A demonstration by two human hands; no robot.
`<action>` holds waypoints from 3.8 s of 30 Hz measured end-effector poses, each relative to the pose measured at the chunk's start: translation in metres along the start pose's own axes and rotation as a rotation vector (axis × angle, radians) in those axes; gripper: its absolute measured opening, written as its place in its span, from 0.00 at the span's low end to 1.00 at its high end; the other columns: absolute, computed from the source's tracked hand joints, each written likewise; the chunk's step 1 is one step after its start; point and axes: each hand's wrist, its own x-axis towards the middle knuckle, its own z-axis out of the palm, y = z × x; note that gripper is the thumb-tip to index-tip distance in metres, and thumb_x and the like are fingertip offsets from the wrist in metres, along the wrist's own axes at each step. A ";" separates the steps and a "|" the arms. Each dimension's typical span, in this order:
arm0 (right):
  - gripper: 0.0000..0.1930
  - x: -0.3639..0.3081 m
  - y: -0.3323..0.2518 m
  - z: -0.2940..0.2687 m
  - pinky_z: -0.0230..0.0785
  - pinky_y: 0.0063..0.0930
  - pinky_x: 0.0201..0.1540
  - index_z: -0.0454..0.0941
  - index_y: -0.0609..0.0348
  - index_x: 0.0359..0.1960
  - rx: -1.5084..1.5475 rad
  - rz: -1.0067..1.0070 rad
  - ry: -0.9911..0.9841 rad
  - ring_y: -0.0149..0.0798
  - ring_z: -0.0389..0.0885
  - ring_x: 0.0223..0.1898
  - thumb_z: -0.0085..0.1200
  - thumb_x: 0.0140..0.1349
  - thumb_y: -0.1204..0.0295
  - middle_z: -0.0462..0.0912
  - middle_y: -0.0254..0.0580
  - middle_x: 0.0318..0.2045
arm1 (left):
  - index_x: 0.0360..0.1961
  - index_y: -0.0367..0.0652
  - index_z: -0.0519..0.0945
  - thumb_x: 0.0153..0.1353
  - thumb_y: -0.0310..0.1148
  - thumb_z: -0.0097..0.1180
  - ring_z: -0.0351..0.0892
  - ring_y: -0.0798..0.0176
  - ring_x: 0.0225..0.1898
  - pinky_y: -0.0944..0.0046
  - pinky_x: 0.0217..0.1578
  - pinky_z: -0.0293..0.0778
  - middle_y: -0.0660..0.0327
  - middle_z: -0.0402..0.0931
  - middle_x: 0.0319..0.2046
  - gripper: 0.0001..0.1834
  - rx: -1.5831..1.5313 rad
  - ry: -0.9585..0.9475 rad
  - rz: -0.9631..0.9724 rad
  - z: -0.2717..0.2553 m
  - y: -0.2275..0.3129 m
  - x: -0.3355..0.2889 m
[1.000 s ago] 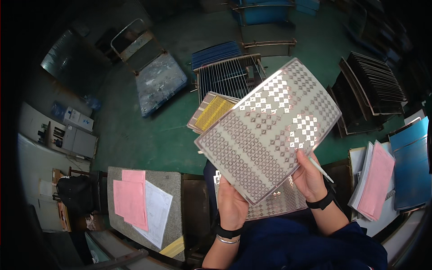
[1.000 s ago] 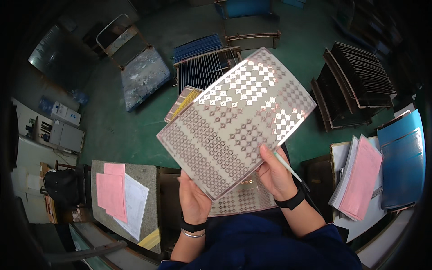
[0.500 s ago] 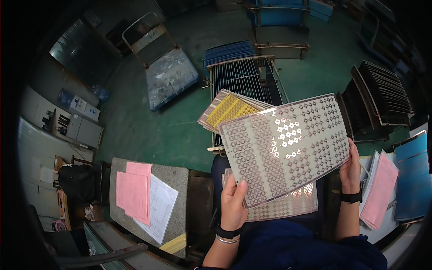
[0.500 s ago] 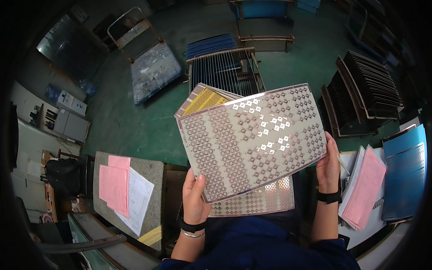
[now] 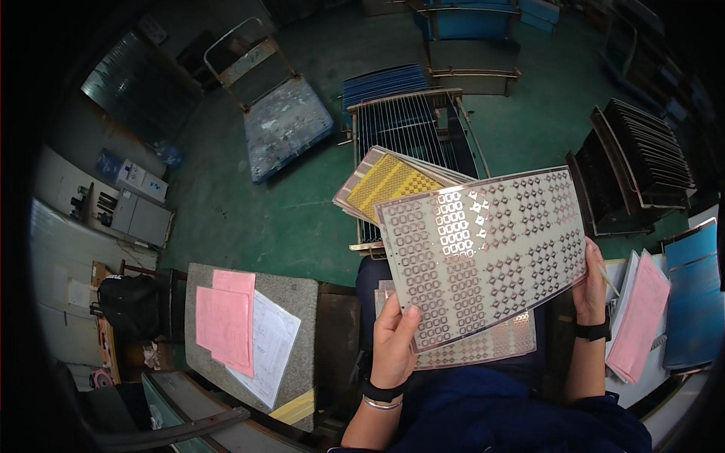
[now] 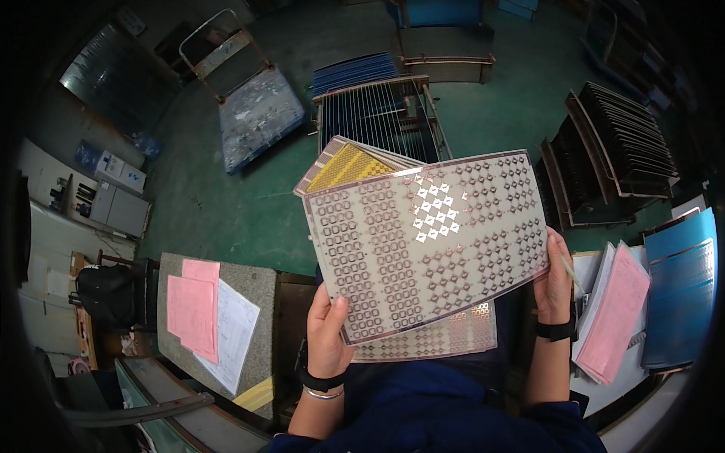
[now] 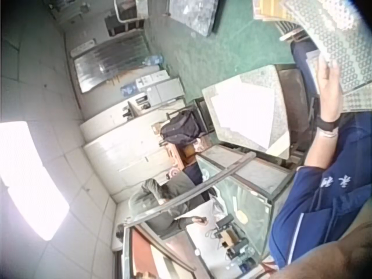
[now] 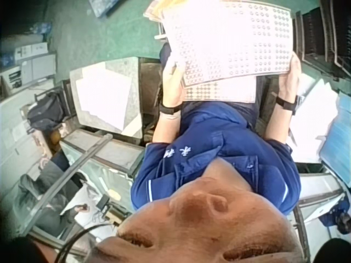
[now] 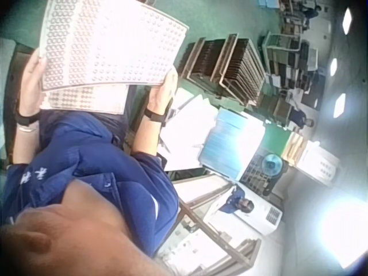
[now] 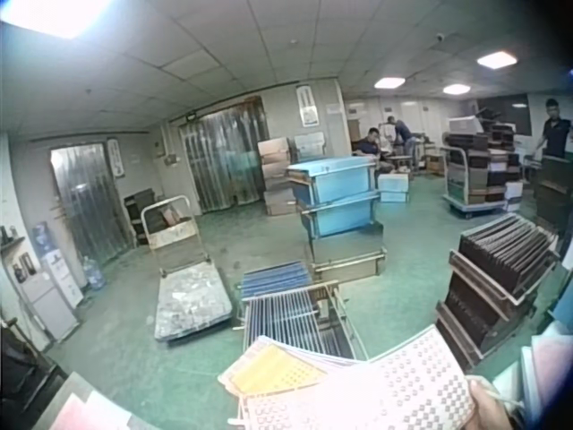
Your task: Inspecting and sorting various patterned and colored metal sheets.
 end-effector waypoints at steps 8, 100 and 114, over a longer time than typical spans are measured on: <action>0.14 0.001 0.001 0.001 0.72 0.22 0.49 0.72 0.65 0.49 0.003 -0.006 0.004 0.30 0.79 0.45 0.45 0.68 0.69 0.79 0.41 0.44 | 0.58 0.34 0.65 0.67 0.29 0.46 0.74 0.66 0.49 0.65 0.50 0.71 0.57 0.73 0.50 0.19 0.037 0.004 0.029 -0.004 -0.004 0.001; 0.14 0.019 0.030 -0.007 0.62 0.47 0.63 0.66 0.47 0.51 0.267 -0.073 -0.280 0.43 0.62 0.64 0.46 0.64 0.77 0.60 0.44 0.65 | 0.48 0.36 0.77 0.58 0.17 0.49 0.75 0.59 0.53 0.63 0.51 0.72 0.50 0.71 0.55 0.16 0.794 0.087 0.281 -0.025 0.014 0.020; 0.14 0.025 0.035 -0.018 0.59 0.36 0.64 0.59 0.57 0.54 0.086 -0.122 -0.216 0.42 0.62 0.64 0.40 0.69 0.69 0.60 0.53 0.64 | 0.48 0.36 0.77 0.58 0.15 0.47 0.74 0.59 0.53 0.63 0.52 0.72 0.50 0.71 0.55 0.17 0.789 0.071 0.271 -0.024 0.011 0.025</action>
